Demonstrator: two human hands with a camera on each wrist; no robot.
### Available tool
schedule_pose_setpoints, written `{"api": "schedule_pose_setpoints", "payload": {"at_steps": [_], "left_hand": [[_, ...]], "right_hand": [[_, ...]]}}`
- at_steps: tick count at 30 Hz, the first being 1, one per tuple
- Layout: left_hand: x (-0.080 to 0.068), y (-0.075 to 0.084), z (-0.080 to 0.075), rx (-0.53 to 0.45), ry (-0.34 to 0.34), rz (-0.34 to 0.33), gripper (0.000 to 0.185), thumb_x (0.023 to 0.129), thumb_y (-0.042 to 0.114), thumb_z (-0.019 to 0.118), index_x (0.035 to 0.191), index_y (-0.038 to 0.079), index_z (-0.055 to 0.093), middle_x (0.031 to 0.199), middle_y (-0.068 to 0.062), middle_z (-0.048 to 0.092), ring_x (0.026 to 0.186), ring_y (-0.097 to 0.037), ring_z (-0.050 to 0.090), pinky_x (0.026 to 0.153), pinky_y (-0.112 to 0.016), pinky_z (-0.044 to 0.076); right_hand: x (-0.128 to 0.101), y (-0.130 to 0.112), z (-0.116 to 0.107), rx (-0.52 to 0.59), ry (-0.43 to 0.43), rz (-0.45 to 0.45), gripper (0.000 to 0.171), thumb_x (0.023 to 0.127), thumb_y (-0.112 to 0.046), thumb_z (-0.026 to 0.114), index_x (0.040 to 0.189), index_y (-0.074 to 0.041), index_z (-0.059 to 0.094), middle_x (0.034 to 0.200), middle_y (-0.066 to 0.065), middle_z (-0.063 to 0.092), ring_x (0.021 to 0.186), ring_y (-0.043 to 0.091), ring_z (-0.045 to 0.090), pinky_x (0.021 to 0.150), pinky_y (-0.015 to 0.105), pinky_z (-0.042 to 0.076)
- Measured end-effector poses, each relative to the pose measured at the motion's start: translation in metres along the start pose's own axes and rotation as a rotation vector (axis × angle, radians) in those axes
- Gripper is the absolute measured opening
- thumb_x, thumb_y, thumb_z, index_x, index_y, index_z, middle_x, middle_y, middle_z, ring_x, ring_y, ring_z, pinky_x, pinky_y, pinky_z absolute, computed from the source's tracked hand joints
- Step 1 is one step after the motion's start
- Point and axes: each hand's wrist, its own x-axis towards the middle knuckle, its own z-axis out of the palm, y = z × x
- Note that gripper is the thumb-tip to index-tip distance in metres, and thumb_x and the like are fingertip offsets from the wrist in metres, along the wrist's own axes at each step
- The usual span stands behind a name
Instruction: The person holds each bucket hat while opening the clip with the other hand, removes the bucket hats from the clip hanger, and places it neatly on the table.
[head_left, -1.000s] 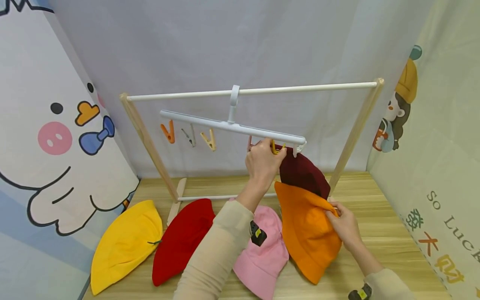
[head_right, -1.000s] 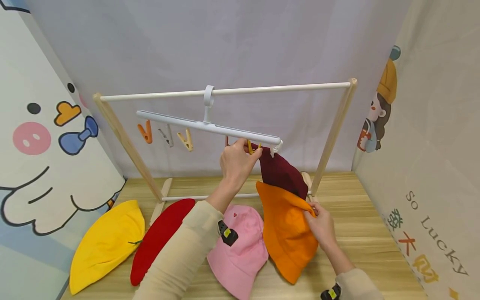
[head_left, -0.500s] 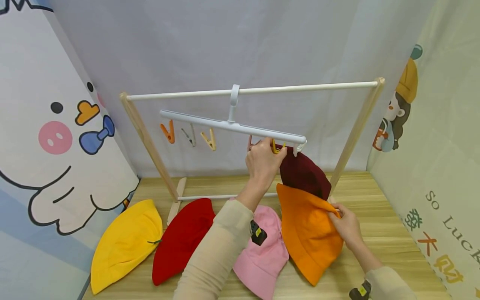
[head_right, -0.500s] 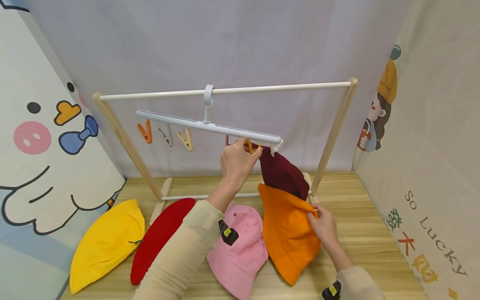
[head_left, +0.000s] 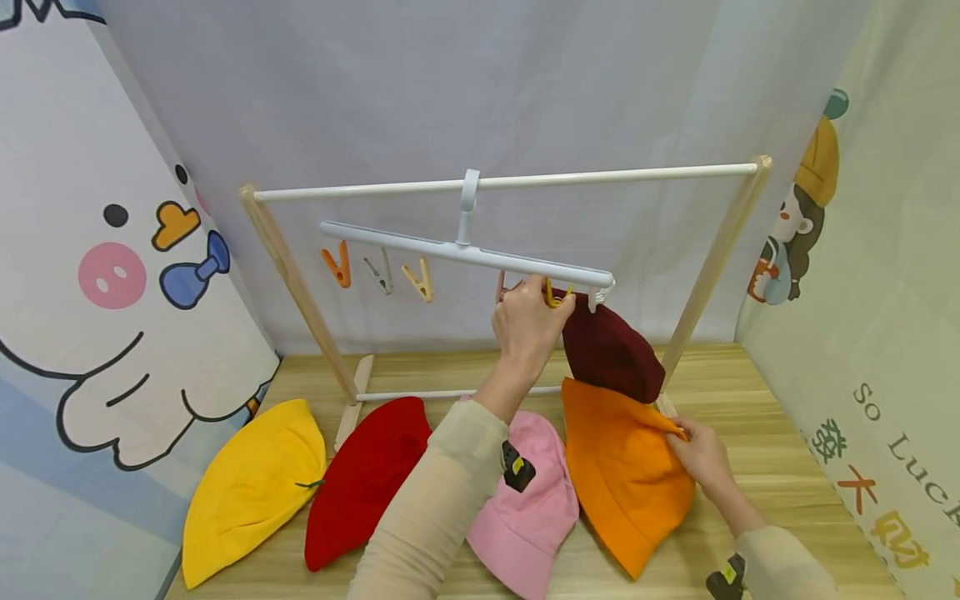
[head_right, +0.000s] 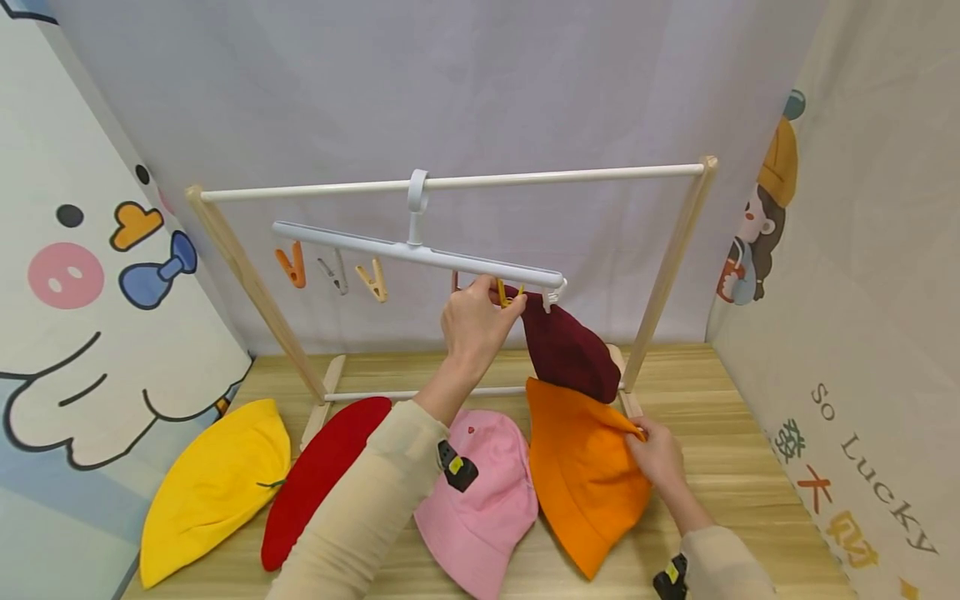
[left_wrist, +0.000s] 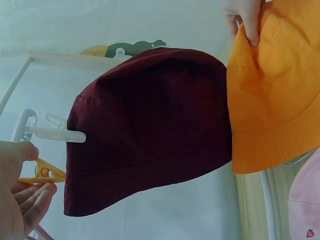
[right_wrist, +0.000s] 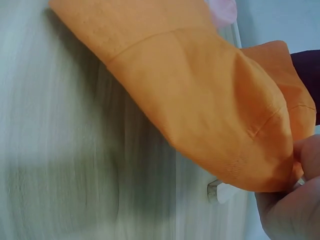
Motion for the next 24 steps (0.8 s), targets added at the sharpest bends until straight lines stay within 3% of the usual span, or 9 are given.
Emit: {"api": "schedule_pose_setpoints", "payload": {"at_steps": [17, 24], "left_hand": [[0.000, 0.003, 0.001, -0.025, -0.003, -0.019, 0.027, 0.072, 0.037, 0.073, 0.069, 0.014, 0.059, 0.058, 0.002, 0.055, 0.051, -0.018, 0.055, 0.044, -0.030, 0.041], [0.001, 0.002, 0.002, -0.022, 0.005, -0.015, 0.027, 0.072, 0.037, 0.073, 0.068, 0.014, 0.058, 0.057, 0.002, 0.054, 0.050, -0.018, 0.055, 0.043, -0.030, 0.041]], "right_hand": [[0.001, 0.020, 0.003, -0.038, -0.096, 0.000, 0.029, 0.086, -0.005, 0.054, 0.110, 0.010, 0.059, 0.115, 0.033, 0.055, 0.102, 0.044, 0.054, 0.084, 0.052, 0.044], [0.000, 0.023, 0.002, -0.052, -0.103, -0.009, 0.024, 0.084, -0.005, 0.056, 0.104, 0.009, 0.062, 0.106, 0.031, 0.059, 0.088, 0.037, 0.057, 0.075, 0.047, 0.045]]}}
